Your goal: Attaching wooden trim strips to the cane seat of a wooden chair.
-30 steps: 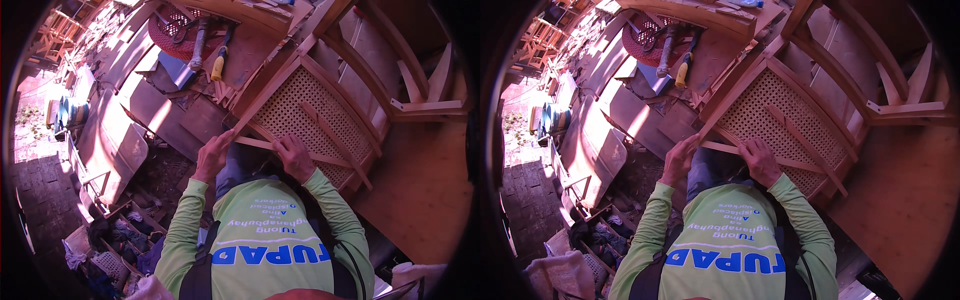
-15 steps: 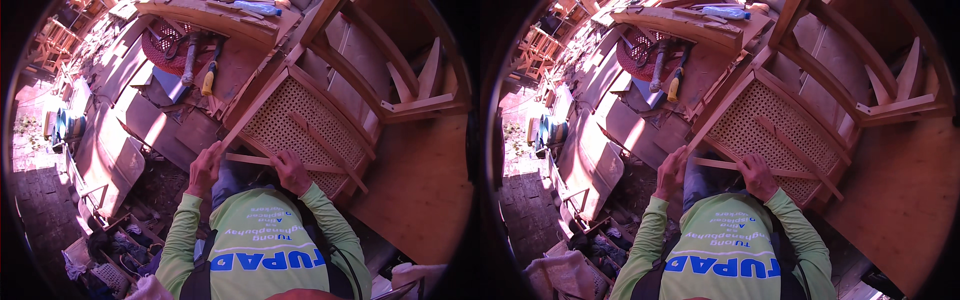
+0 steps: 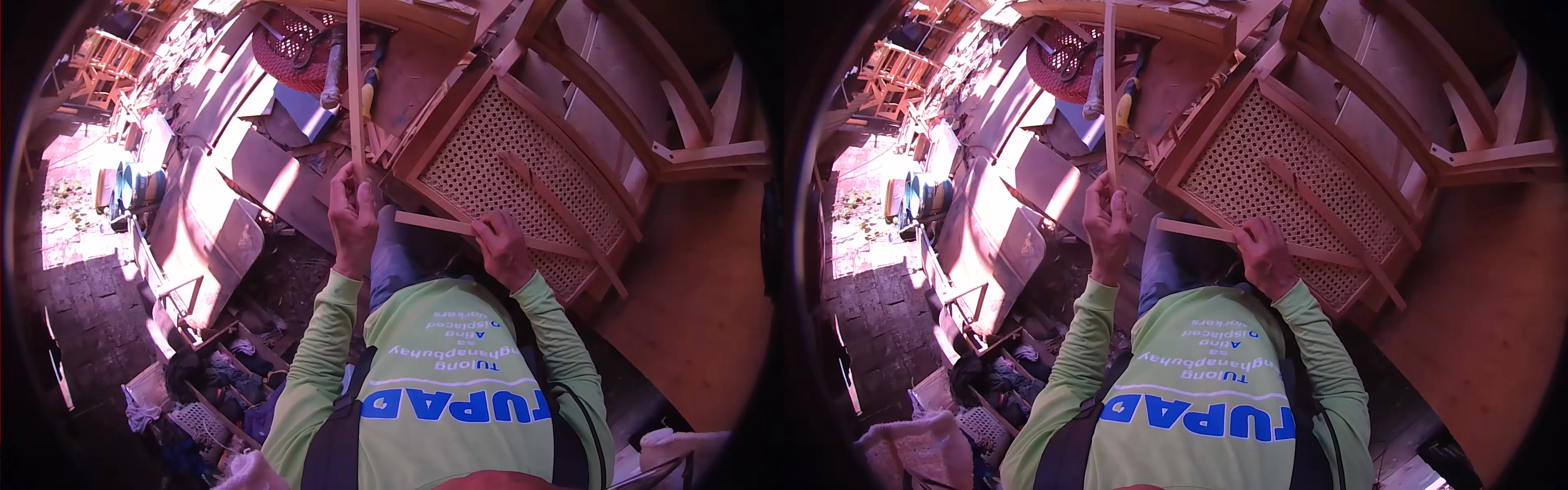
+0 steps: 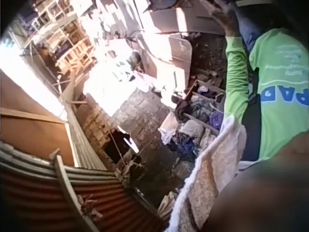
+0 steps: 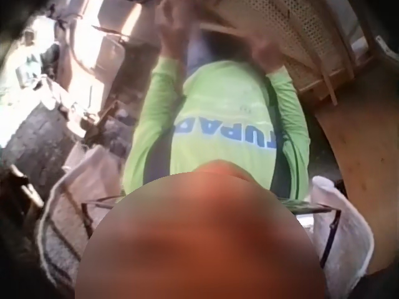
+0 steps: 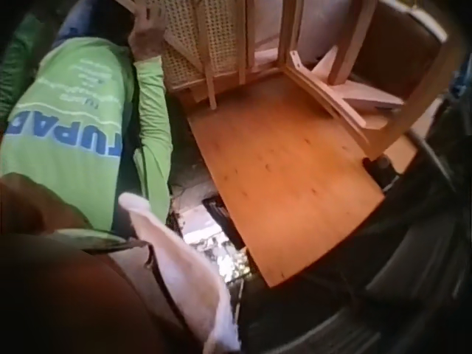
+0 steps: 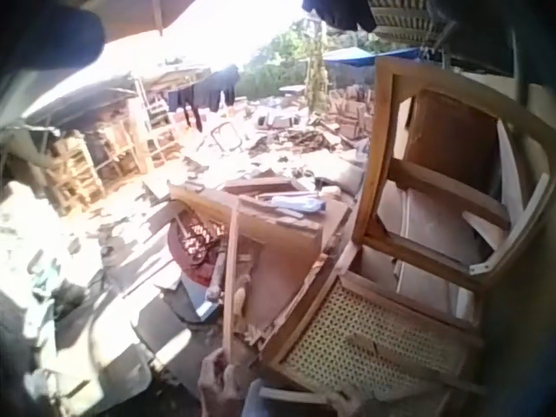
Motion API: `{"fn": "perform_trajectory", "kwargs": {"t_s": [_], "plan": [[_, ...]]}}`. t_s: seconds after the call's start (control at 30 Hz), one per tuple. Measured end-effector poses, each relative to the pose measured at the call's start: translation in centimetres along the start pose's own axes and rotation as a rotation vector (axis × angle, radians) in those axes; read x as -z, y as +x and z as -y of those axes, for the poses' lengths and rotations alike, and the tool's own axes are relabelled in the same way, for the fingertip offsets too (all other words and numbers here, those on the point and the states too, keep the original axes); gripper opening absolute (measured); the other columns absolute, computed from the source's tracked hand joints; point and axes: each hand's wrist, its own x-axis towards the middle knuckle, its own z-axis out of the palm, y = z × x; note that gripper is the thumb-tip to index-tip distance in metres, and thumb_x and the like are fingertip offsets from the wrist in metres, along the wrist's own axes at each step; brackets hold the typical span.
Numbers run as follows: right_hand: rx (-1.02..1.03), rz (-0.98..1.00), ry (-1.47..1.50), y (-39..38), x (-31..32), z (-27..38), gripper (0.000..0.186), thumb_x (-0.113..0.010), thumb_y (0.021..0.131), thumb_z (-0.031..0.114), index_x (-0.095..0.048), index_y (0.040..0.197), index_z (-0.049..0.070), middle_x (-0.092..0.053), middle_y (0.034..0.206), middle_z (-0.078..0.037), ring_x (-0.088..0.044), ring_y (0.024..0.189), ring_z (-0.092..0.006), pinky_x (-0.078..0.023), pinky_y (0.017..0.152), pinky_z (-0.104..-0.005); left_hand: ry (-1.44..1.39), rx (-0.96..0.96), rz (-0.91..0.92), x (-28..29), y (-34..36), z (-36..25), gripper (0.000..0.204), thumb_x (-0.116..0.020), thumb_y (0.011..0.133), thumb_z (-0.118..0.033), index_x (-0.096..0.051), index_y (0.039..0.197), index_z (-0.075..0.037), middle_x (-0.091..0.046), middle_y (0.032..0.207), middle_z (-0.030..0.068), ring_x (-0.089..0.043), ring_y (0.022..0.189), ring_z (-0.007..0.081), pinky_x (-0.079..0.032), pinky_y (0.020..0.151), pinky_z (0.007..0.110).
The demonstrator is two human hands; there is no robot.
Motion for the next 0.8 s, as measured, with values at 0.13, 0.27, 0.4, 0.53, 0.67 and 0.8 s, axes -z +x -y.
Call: {"fn": "perform_trajectory", "kwargs": {"t_s": [0.13, 0.27, 0.4, 0.53, 0.67, 0.8], "plan": [[-0.045, -0.116, -0.032, 1.3, 0.0, -0.4, 0.029, -0.074, 0.084, 0.0, -0.068, 0.113, 0.001, -0.058, 0.104, -0.013, -0.06, 0.097, -0.0343, -0.051, 0.084, -0.0451, -0.256, 0.09, -0.015, -0.4, 0.6, -2.2, 0.031, -0.06, 0.111, -0.011, -0.057, 0.139, 0.0, -0.062, 0.096, -0.0012, -0.05, 0.069, 0.0019, -0.041, 0.059, 0.018], [-0.091, -0.278, -0.093, 3.7, 0.6, -0.7, 0.025, -0.071, 0.089, 0.001, -0.068, 0.114, 0.001, -0.058, 0.106, -0.014, -0.06, 0.098, -0.0349, -0.051, 0.084, -0.0456, -0.152, -0.006, -0.091, 1.1, -0.6, -0.7, 0.029, -0.06, 0.11, -0.01, -0.058, 0.137, 0.001, -0.06, 0.096, -0.0013, -0.051, 0.07, 0.0015, -0.041, 0.058, 0.019], [-0.052, -0.385, -0.09, 7.0, 1.8, -0.8, 0.024, -0.069, 0.093, 0.0, -0.068, 0.116, 0.0, -0.058, 0.106, -0.015, -0.06, 0.099, -0.0357, -0.051, 0.085, -0.0458, -0.081, -0.022, -0.1, -0.2, 3.1, 1.2, 0.029, -0.057, 0.109, -0.007, -0.055, 0.137, 0.002, -0.061, 0.099, 0.0009, -0.053, 0.071, 0.0036, -0.044, 0.06, 0.02], [0.013, -0.439, 0.004, 11.0, 4.5, 1.2, 0.024, -0.064, 0.097, -0.003, -0.066, 0.121, -0.004, -0.06, 0.107, -0.018, -0.063, 0.097, -0.0375, -0.053, 0.085, -0.0455, -0.097, -0.024, -0.139, -2.2, 8.7, 0.6, 0.03, -0.058, 0.106, -0.009, -0.056, 0.133, 0.005, -0.067, 0.103, 0.0093, -0.063, 0.081, 0.0116, -0.053, 0.071, 0.028], [-0.031, -0.372, 0.056, 12.2, 5.0, 0.8, 0.024, -0.061, 0.099, -0.004, -0.067, 0.123, -0.003, -0.068, 0.105, -0.02, -0.069, 0.096, -0.0383, -0.055, 0.083, -0.0435, 0.241, -0.211, -0.167, -2.7, 13.9, 0.9, 0.034, -0.061, 0.105, -0.013, -0.059, 0.133, 0.006, -0.071, 0.107, 0.0143, -0.068, 0.086, 0.0207, -0.057, 0.08, 0.035], [0.025, -0.365, 0.081, 9.1, 4.2, -0.9, 0.029, -0.064, 0.096, -0.004, -0.068, 0.125, 0.0, -0.069, 0.106, -0.019, -0.07, 0.099, -0.0383, -0.057, 0.086, -0.0423, 0.242, -0.226, -0.006, -1.4, 15.2, 0.1, 0.046, -0.065, 0.103, -0.014, -0.056, 0.143, 0.009, -0.074, 0.117, 0.0199, -0.072, 0.099, 0.0242, -0.057, 0.089, 0.036]]}}
